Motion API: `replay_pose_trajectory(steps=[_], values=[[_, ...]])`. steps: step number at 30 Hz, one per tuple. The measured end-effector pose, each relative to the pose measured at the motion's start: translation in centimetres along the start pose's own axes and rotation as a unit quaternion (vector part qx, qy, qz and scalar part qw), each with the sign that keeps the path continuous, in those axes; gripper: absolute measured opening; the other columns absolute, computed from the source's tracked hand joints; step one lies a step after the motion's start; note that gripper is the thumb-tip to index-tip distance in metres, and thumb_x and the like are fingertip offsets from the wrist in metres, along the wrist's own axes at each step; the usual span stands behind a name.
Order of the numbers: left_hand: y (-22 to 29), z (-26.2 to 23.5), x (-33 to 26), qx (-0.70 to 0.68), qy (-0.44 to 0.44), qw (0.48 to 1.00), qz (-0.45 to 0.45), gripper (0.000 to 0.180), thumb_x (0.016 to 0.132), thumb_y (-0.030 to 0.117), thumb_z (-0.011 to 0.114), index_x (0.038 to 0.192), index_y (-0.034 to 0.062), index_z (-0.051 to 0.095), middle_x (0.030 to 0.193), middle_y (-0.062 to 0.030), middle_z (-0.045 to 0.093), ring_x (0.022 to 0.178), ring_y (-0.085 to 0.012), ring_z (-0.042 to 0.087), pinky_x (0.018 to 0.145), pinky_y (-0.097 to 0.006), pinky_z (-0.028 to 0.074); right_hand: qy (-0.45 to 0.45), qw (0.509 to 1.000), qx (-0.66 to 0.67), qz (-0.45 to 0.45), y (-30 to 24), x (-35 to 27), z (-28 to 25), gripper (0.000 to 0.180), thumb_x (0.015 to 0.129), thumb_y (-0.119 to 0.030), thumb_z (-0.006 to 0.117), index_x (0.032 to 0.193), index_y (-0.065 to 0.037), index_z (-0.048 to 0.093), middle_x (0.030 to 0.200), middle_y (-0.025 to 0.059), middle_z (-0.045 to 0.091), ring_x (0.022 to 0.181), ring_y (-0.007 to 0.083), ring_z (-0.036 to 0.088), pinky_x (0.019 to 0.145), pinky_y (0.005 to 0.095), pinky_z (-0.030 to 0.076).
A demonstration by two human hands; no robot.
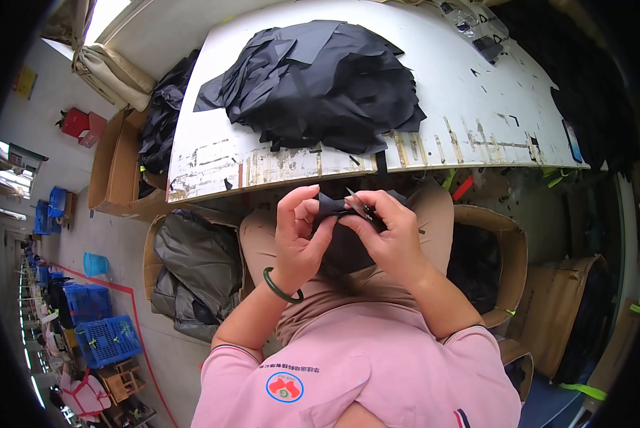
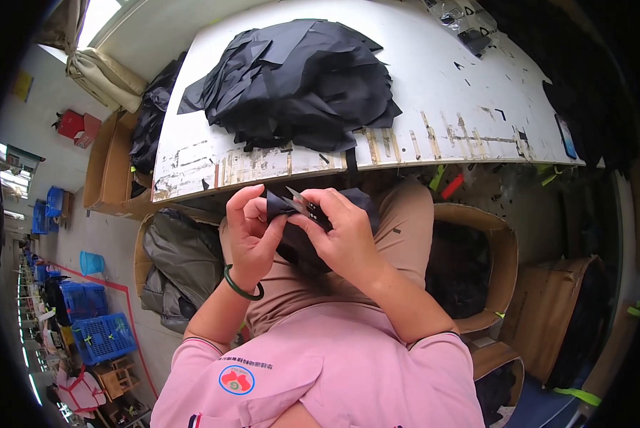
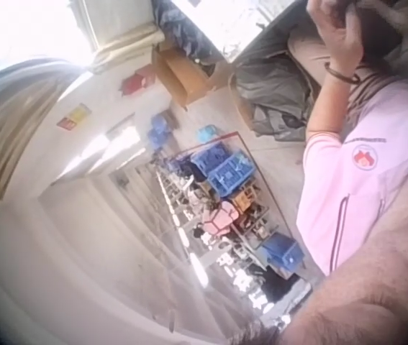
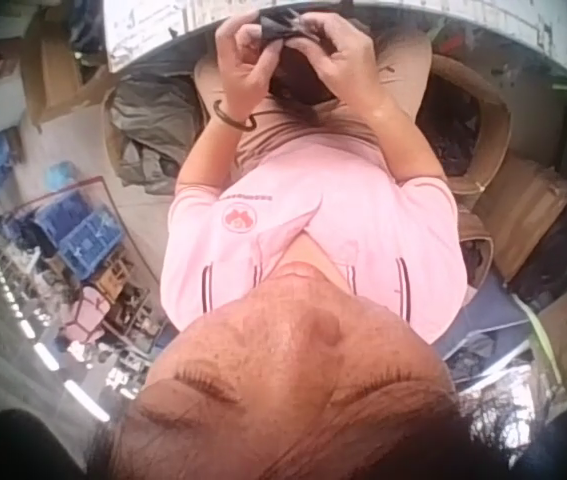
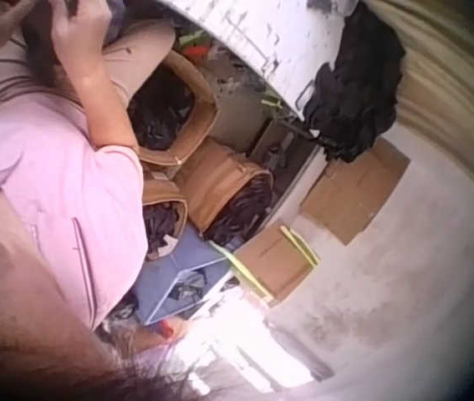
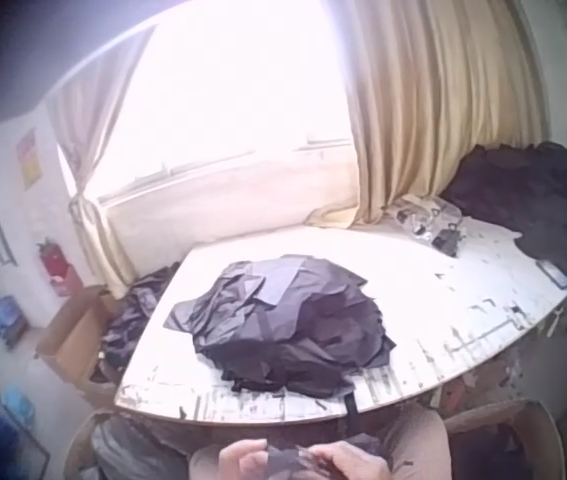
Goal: Trimming and cutting black synthetic fabric pieces using snips in a manufacturing environment.
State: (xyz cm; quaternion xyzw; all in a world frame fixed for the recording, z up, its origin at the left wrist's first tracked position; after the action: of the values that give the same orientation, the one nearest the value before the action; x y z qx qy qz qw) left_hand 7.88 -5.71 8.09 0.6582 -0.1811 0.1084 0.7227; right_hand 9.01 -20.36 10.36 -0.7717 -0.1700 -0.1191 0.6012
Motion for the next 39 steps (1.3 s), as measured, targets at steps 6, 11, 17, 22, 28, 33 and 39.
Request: replay_pose_trajectory(steps=[6, 11, 17, 22, 28, 33, 39], values=[[1.2, -0.4, 0.4, 0.084, -0.051, 0.993, -0.069, 0.034, 0.084, -0.01, 0.059, 0.116, 0.0023, 0.061, 0.092, -0.0003, 0.052, 0.076, -0.0044, 0.047, 0.065, -0.016, 0.037, -0.029, 0.999, 0.028, 0.028, 1.3, -0.5, -0.2, 0.021, 0.074, -0.004, 0.074, 0.092, 0.0, 0.063, 0.078, 0.0106, 0.06, 0.067, 0.0232, 0.057, 0.06, 0.0299, 0.045], [1.5, -0.4, 0.8, 0.153, -0.087, 0.984, -0.008, 0.025, 0.077, -0.004, 0.068, 0.099, 0.0059, 0.07, 0.098, -0.0033, 0.053, 0.084, -0.012, 0.051, 0.07, -0.022, 0.042, -0.076, 0.996, 0.047, 0.022, 1.8, -0.4, -0.4, 0.02, 0.074, -0.002, 0.073, 0.09, 0.0, 0.062, 0.077, 0.0096, 0.059, 0.066, 0.0213, 0.055, 0.061, 0.0297, 0.044], [0.4, -0.2, 0.5, 0.102, -0.088, 0.991, 0.01, 0.012, 0.082, 0.003, 0.064, 0.093, 0.0049, 0.07, 0.123, -0.0123, 0.055, 0.107, -0.0206, 0.055, 0.107, -0.039, 0.031, -0.14, 0.975, 0.143, 0.092, 2.7, -0.6, -0.1, 0.013, 0.076, 0.003, 0.07, 0.082, -0.002, 0.06, 0.074, -0.003, 0.05, 0.065, 0.0051, 0.043, 0.057, 0.0205, 0.034], [-3.7, 1.7, -1.8, -0.309, -0.02, 0.911, -0.272, 0.008, 0.09, 0.005, 0.057, 0.096, 0.0026, 0.061, 0.093, -0.0025, 0.061, 0.085, -0.0095, 0.058, 0.085, -0.026, 0.045, -0.147, 0.969, 0.174, 0.098, 3.5, -1.0, 0.4, 0.012, 0.081, -0.003, 0.069, 0.085, -0.004, 0.058, 0.073, -0.0058, 0.048, 0.064, 0.0023, 0.04, 0.056, 0.0188, 0.031], [-4.2, 1.5, -2.6, -0.244, 0.011, 0.933, -0.265, 0.011, 0.089, 0.003, 0.058, 0.1, 0.0023, 0.059, 0.096, -0.0015, 0.06, 0.086, -0.0068, 0.056, 0.08, -0.021, 0.045, -0.133, 0.964, 0.168, 0.156, 4.2, -1.6, 0.3, 0.014, 0.085, -0.01, 0.068, 0.085, -0.003, 0.056, 0.075, -0.0063, 0.049, 0.066, 0.001, 0.041, 0.056, 0.0181, 0.032], [-2.1, 1.6, -2.0, -0.154, -0.064, 0.965, -0.203, 0.022, 0.085, -0.001, 0.062, 0.107, -0.0014, 0.061, 0.107, -0.0043, 0.056, 0.094, -0.0097, 0.054, 0.083, -0.022, 0.044, -0.121, 0.966, 0.155, 0.168, 4.6, -1.7, 0.3, 0.014, 0.085, -0.01, 0.067, 0.084, -0.003, 0.055, 0.074, -0.0064, 0.049, 0.066, 0.0006, 0.041, 0.056, 0.0179, 0.033], [-2.0, 1.1, -1.8, 0.012, -0.106, 0.982, -0.158, 0.017, 0.08, -0.002, 0.067, 0.097, -0.0011, 0.064, 0.107, -0.0055, 0.053, 0.095, -0.0101, 0.053, 0.081, -0.022, 0.044, -0.138, 0.961, 0.15, 0.189, 4.3, -1.7, 0.5, 0.016, 0.082, -0.012, 0.069, 0.083, -0.002, 0.056, 0.07, -0.0049, 0.049, 0.063, 0.0021, 0.041, 0.054, 0.0201, 0.034]])
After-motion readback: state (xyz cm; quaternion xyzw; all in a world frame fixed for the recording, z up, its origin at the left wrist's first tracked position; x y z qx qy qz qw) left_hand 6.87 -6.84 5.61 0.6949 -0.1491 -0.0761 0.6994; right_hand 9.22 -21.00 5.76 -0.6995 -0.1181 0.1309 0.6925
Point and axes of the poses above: each hand's wrist, its own x-axis towards the middle knuckle, its own z-axis out of the palm, y = z × x, the point moved 8 cm from there along x, towards the middle knuckle
